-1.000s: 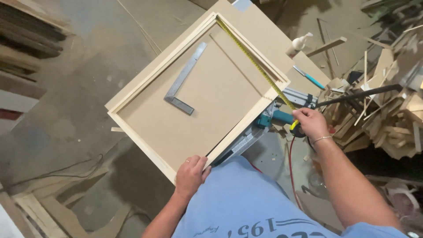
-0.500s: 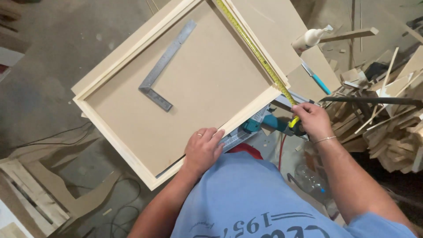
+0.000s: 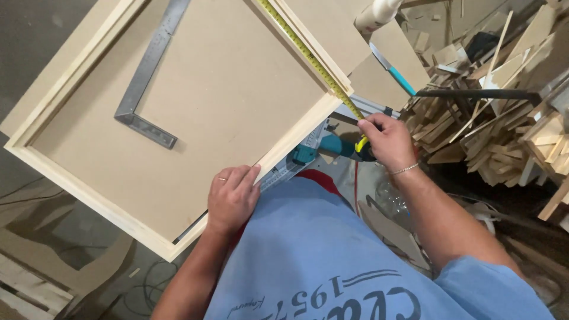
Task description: Measuring the dimensions and squareness of a wooden frame using a tape measure and a square in a workshop.
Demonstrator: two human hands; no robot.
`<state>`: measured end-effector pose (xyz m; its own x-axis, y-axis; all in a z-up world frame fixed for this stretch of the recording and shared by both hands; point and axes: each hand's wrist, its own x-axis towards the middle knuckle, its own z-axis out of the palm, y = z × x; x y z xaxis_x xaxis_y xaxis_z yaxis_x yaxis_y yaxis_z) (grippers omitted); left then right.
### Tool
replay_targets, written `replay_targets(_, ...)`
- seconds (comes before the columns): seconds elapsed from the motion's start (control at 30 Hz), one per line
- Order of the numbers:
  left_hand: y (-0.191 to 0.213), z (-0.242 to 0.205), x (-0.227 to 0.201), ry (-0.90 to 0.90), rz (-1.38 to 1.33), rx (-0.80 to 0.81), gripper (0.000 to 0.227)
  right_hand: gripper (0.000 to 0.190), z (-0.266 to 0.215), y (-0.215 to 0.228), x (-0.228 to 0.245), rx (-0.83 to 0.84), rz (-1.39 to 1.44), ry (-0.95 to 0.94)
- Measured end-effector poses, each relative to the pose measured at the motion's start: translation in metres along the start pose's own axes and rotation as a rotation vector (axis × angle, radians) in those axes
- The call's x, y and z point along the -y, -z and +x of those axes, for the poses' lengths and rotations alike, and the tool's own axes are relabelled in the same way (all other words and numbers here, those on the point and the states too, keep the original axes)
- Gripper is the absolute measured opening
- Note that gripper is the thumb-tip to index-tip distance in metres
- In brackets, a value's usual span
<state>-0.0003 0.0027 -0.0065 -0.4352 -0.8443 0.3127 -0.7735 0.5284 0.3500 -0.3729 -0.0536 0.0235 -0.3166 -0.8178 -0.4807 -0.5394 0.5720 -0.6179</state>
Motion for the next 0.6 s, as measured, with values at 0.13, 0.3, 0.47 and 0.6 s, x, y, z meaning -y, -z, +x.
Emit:
replay_targets(0.13, 0.003, 0.003, -0.002, 0.012, 0.007, 0.003, 0.030, 0.014, -0.001, 0.001, 0.005, 0.009, -0.008, -0.018)
replay_targets(0.3, 0.004, 0.007, -0.001, 0.006, 0.000, -0.005, 0.030, 0.015, 0.002, 0.001, -0.002, 0.010, -0.003, -0.036)
replay_targets(0.47, -0.002, 0.002, 0.001, -0.001, -0.015, -0.016, 0.030, 0.014, 0.000, 0.000, -0.002, 0.003, -0.012, -0.029)
replay_targets(0.6, 0.002, 0.006, -0.001, 0.004, -0.019, -0.016, 0.029, 0.015, -0.002, 0.001, 0.005, -0.003, -0.019, -0.033)
